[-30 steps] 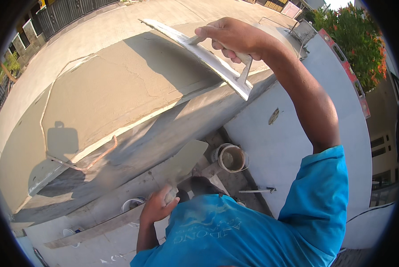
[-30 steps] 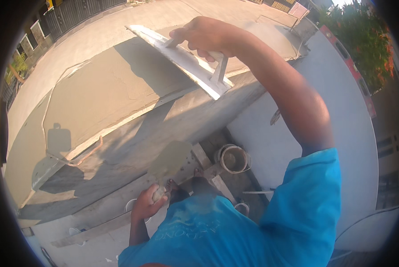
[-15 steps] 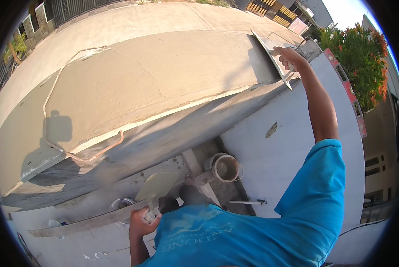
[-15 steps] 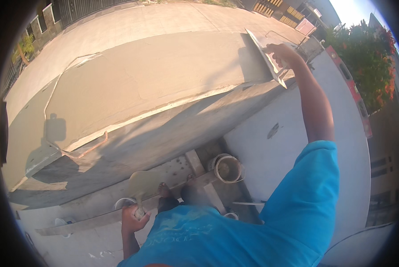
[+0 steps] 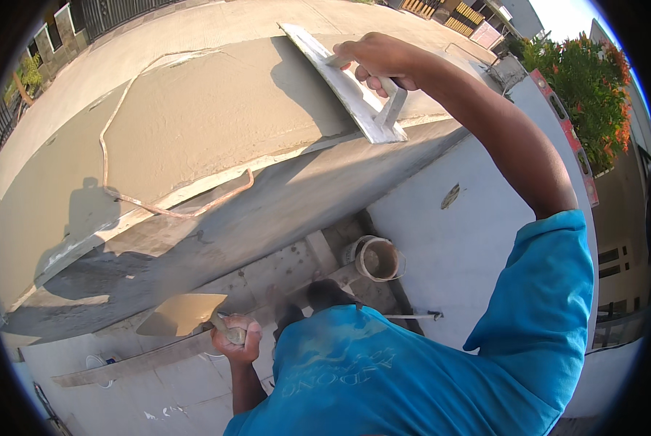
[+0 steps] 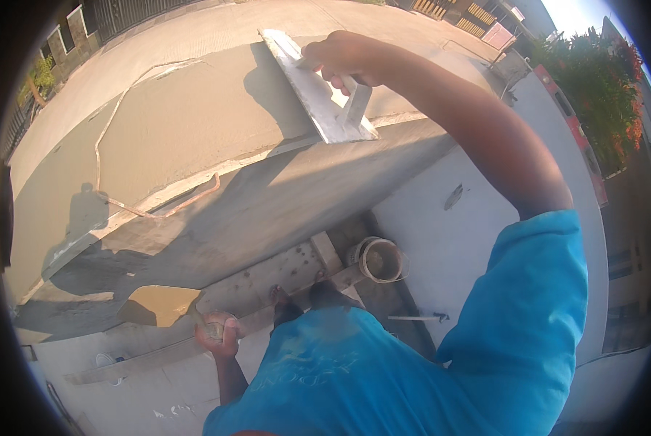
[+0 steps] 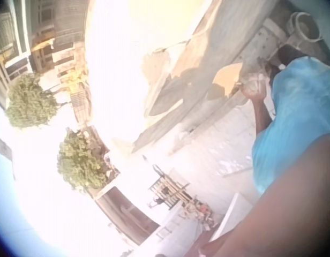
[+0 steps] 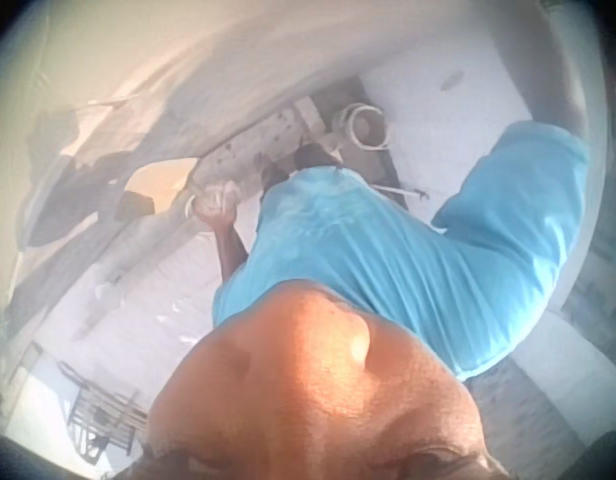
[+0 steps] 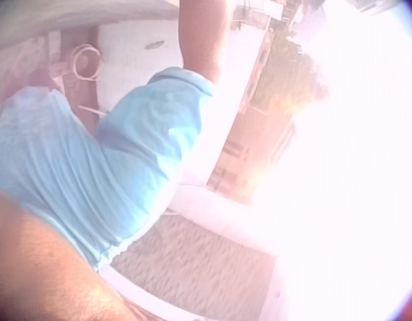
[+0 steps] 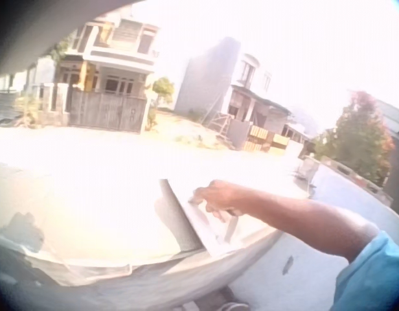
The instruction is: The person applies wet cement to a curved roof surface using a trowel and a float. They repeatedly scoop cement from a bucket, spread it onto the roof, and smooth the surface with the float.
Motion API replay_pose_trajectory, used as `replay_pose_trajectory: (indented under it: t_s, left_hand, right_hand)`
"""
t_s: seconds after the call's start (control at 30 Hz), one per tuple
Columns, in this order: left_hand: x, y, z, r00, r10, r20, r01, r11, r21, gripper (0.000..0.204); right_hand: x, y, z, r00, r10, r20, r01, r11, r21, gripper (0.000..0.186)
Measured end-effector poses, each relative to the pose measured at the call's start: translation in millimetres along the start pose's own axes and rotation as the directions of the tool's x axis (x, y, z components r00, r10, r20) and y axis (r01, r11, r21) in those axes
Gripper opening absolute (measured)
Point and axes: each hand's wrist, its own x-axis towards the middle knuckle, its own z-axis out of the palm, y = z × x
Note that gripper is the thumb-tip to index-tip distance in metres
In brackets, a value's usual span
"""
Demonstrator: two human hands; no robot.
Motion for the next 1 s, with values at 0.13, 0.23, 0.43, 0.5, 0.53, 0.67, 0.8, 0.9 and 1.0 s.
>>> replay_pose_trajectory:
  t_s: [0.13,0.23,0.43,0.5,0.53,0.67,0.8,0.9,1.0]
  left_hand:
    - [-1.5,2.2,-1.2,0.99,0.081,-0.114,-0.081,0.997,0.001,0.015]
    - [-0.5,-6.0,-0.5,0.979,0.135,-0.153,-0.139,0.99,-0.013,0.017]
    - [26.3,8.3,16.5,0.967,0.164,-0.193,-0.185,0.978,-0.096,0.018]
    - [38.2,14.7,23.8,0.957,0.197,-0.214,-0.229,0.963,-0.138,0.019]
    - [43.5,21.2,28.8,0.957,0.176,-0.231,-0.218,0.961,-0.173,0.018]
    - [56.5,35.4,33.5,0.964,0.184,-0.192,-0.23,0.94,-0.254,0.016]
    - [60.0,58.6,27.9,0.99,0.129,0.05,-0.104,0.933,-0.344,0.018]
    - [67.6,97.1,58.5,0.953,-0.035,0.3,0.174,0.875,-0.453,0.026]
    - [84.5,117.5,95.3,0.778,-0.076,0.623,0.419,0.802,-0.426,0.03]
  right_hand:
    - [-3.1,-54.5,34.6,0.994,-0.075,0.081,0.078,0.996,-0.039,0.038]
    - [-9.0,-85.4,57.7,0.986,-0.111,0.123,0.116,0.993,-0.035,0.055]
    - [-4.9,-137.1,108.4,0.954,-0.196,0.228,0.157,0.971,0.18,0.039]
    - [-0.4,-150.8,120.0,0.956,-0.2,0.216,0.118,0.933,0.34,0.032]
    - [-0.9,-156.5,122.2,0.958,-0.198,0.208,0.088,0.892,0.442,0.031]
    - [10.0,-126.6,96.1,0.873,-0.404,0.274,0.038,0.616,0.787,0.031]
    - [-72.4,-41.7,63.0,0.922,-0.376,-0.096,0.221,0.304,0.927,0.035]
    - [-113.9,51.8,68.3,0.765,-0.336,-0.549,0.548,-0.107,0.83,0.043]
    - [-125.4,153.8,71.9,0.348,-0.393,-0.851,0.922,-0.019,0.386,0.047]
